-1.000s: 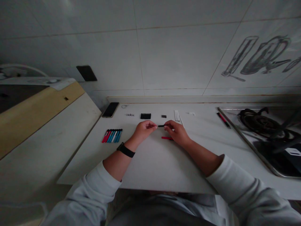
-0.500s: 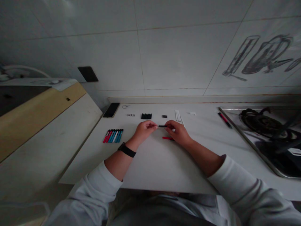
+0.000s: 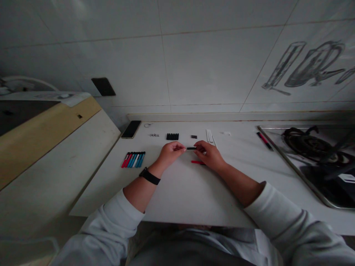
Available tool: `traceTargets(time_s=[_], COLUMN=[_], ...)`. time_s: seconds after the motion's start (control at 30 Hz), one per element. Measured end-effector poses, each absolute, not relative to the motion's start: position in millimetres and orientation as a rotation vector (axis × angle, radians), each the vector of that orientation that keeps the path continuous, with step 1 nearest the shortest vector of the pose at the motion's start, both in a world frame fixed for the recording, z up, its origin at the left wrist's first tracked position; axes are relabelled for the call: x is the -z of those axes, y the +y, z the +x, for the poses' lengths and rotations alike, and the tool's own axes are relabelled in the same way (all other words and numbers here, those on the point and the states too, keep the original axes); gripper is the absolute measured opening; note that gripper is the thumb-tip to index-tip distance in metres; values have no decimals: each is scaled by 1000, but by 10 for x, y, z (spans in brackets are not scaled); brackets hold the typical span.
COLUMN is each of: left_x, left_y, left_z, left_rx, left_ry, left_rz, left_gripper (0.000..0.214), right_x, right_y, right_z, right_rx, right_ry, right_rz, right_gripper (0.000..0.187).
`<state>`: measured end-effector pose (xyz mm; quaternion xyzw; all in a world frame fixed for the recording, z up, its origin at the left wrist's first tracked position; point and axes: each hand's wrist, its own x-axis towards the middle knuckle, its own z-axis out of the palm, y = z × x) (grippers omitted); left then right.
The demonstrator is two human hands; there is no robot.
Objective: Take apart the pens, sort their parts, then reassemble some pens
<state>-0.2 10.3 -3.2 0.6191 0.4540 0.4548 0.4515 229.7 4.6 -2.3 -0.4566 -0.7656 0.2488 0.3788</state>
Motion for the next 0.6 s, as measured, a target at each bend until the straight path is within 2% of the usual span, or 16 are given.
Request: traceTargets(time_s=[0.43, 0.6], left_x=[33, -39], left_y=[104, 41], left_z=[-6, -1], left_rx=[-1107, -1122], left_ry=[1151, 1213], left_rz=[1579, 1804], left_gripper=[17, 10], right_x=[-36, -78], right_y=[32, 41], right_z=[2300, 2322], right_rx=[-561, -495], right_ry=[-2044, -2142], right_rz=[-1196, -1201], right_gripper=[19, 26])
